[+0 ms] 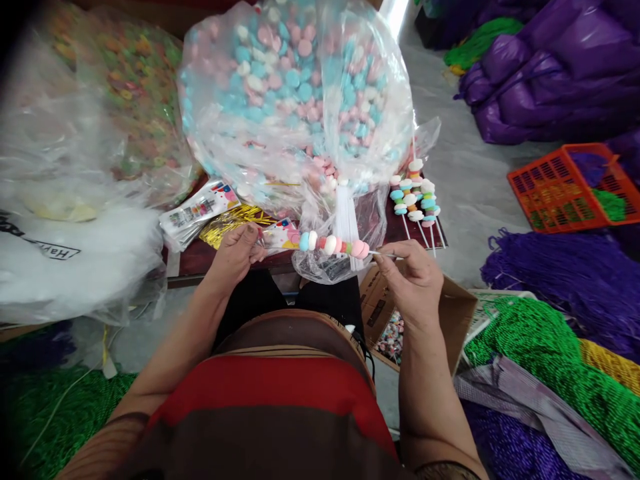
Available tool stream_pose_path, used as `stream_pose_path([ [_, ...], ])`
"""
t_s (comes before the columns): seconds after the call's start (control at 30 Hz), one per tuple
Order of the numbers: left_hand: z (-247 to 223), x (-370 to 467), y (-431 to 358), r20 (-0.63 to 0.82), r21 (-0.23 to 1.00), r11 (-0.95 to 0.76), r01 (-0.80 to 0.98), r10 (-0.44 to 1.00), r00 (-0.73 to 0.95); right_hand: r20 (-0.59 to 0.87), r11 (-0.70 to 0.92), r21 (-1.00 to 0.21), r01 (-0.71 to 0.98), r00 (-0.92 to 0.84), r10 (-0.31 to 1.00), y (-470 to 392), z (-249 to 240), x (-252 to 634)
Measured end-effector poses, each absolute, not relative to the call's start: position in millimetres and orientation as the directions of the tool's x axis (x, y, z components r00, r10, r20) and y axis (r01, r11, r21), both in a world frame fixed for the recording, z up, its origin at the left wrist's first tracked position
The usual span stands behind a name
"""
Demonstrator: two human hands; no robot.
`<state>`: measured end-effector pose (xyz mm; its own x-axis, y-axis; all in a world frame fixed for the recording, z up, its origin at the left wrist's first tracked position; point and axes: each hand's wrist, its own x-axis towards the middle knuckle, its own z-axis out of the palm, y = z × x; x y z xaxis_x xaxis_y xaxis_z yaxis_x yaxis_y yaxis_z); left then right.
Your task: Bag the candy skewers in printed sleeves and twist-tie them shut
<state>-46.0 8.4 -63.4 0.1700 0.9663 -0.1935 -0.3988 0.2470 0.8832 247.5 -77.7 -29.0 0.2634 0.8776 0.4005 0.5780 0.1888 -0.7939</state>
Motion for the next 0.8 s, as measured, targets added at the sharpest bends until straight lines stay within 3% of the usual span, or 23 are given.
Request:
stream_pose_path([
  [0.23,-60,-33,5,-0.229,0.851,0.298,-0.433,0.952,0.204,0.387,0.163,-0.805,0.57,0.297,0.873,-79,-35,240],
  [0.57,-59,-42,9,-0.169,0.909,0.26,-0.327,0.945,0.281,0.344,0.166,-0.828,0.535,0.253,0.904,-81,-41,236],
  [0.8,-37,-38,4,-0.207,0.818,0.354,-0.454,0.917,0.342,0.235,0.119,-0.824,0.553,0.143,0.961,-81,-42,225],
])
